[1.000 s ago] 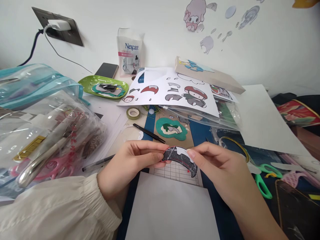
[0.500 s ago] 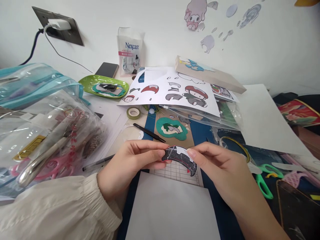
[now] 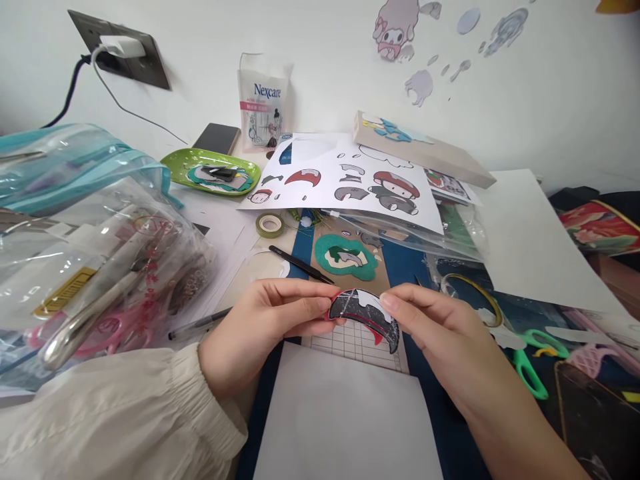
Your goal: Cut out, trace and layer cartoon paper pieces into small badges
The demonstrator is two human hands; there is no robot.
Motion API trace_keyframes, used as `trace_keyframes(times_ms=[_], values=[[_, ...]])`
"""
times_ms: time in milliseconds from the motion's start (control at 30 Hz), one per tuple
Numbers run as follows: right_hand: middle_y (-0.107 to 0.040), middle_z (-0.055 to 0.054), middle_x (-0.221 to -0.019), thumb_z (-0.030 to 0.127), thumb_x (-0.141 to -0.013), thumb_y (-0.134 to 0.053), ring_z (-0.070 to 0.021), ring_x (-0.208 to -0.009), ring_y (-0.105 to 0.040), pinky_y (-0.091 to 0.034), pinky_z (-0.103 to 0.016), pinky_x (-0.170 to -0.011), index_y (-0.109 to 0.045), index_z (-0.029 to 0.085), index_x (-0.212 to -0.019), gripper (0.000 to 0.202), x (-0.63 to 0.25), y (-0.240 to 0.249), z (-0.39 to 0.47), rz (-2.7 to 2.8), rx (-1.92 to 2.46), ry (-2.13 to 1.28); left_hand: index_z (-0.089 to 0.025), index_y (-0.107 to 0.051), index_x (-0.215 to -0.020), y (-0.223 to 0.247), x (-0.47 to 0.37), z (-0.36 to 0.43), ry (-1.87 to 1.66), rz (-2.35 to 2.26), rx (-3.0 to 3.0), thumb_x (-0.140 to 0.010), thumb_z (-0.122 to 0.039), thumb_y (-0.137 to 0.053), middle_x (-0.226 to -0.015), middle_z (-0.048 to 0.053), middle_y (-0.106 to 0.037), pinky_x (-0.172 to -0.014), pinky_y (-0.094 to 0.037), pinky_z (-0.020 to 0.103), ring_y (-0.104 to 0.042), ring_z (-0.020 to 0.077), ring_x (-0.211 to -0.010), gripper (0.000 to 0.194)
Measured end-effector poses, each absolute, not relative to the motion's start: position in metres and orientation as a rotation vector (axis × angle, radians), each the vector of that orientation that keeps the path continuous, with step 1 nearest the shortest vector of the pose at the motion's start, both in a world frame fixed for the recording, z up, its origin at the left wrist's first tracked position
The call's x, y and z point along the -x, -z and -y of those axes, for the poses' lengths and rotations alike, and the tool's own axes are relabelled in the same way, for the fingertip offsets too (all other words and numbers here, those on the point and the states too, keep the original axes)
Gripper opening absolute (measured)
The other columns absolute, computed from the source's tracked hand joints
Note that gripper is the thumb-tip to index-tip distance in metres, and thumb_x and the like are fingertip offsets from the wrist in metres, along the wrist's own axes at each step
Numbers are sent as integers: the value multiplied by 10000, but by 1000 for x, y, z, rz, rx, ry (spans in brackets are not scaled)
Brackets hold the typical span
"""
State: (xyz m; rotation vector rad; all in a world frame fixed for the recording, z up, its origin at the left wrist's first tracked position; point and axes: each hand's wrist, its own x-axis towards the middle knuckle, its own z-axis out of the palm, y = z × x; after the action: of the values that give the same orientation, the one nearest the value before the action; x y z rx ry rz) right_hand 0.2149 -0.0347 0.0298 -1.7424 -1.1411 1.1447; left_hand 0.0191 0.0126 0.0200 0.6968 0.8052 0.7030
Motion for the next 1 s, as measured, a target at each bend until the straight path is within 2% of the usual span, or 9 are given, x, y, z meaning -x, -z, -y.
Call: trace_keyframes(times_ms=[267, 400, 600, 1000], values=[[-702, -31, -742, 500, -788, -694, -214, -785, -642, -506, -319, -739, -732, 231, -786, 272, -215, -31, 33, 1018, 1642, -1278, -195, -805, -846, -18, -17, -14, -706, -734, -728, -827, -121, -682, -854, -5, -795, -721, -572, 86, -711, 71, -757, 145], [-694, -9, -753, 485, -798, -687, -168, -727, -605, -469, -264, -667, -728, 239, -750, 254, -214, -31, 35, 1093, 1692, -1183, -190, -805, -862, -19, -18, -14, -697, -778, -747, -823, -141, -692, -919, 11, -795, -720, -570, 89, -712, 81, -782, 129], [-688, 3, -720, 495, -802, -672, -151, -660, -589, -452, -233, -567, -726, 249, -738, 260, -214, -30, 38, 1213, 1777, -1045, -163, -802, -893, -19, -19, -12, -684, -822, -756, -792, -205, -737, -982, 63, -788, -716, -579, 114, -723, 118, -822, 126], [-682, -8, -694, 457, -820, -643, -166, -625, -589, -461, -254, -554, -719, 241, -736, 245, -205, -38, 40, 1231, 1808, -963, -191, -805, -869, -20, -18, -12, -696, -809, -747, -771, -166, -755, -929, 43, -795, -721, -577, 124, -729, 116, -810, 113]])
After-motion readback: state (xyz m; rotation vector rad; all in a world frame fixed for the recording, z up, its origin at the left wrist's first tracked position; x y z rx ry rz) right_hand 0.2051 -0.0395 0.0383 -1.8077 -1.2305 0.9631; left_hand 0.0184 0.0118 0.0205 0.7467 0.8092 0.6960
